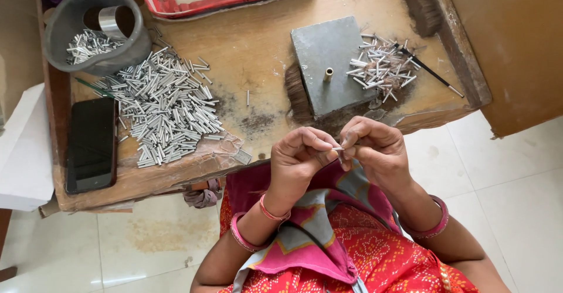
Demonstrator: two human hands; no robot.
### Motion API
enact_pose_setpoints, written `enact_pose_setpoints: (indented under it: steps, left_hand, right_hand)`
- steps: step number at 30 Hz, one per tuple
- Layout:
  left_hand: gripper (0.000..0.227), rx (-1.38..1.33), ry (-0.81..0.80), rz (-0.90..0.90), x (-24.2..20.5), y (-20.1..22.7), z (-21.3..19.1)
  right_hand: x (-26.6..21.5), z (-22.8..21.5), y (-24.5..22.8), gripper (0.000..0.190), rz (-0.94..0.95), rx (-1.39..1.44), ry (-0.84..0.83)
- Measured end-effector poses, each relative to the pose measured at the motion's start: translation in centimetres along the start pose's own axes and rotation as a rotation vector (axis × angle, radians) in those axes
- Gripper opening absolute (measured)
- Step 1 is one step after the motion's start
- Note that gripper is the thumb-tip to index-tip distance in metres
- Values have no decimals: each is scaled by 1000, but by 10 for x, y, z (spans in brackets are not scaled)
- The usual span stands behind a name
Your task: The person sits at a workbench and picks small silver metal cylindrical pieces one at a time from a pile, works on each piece with both hands, and places the finished piece on a stone block or into a growing pile of completed pieces beside it.
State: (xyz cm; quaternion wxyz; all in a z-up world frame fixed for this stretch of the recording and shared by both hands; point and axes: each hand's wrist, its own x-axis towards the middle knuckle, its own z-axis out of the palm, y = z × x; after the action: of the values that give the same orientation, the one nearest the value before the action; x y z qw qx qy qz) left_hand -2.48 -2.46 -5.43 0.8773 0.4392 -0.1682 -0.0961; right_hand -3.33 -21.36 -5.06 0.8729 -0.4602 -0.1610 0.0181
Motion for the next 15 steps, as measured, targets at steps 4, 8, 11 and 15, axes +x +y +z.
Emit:
enact_pose_setpoints:
  steps: [4, 8, 11, 15]
  left_hand:
    - [18, 18, 81, 20, -4, -5, 0]
    - [19, 186, 89, 120, -5, 6, 4]
    - [18, 157, 38, 97, -6, 11, 3]
    - [18, 149, 20, 88, -5, 11, -2]
  right_hand:
    - [-4, 9, -5, 14, -73, -211, 1]
    - [-5, 14, -16, 18, -182, -677, -9]
    - [-5, 15, -17, 19, -174, -781, -21]
    - [6, 38, -35, 24, -229, -889, -53]
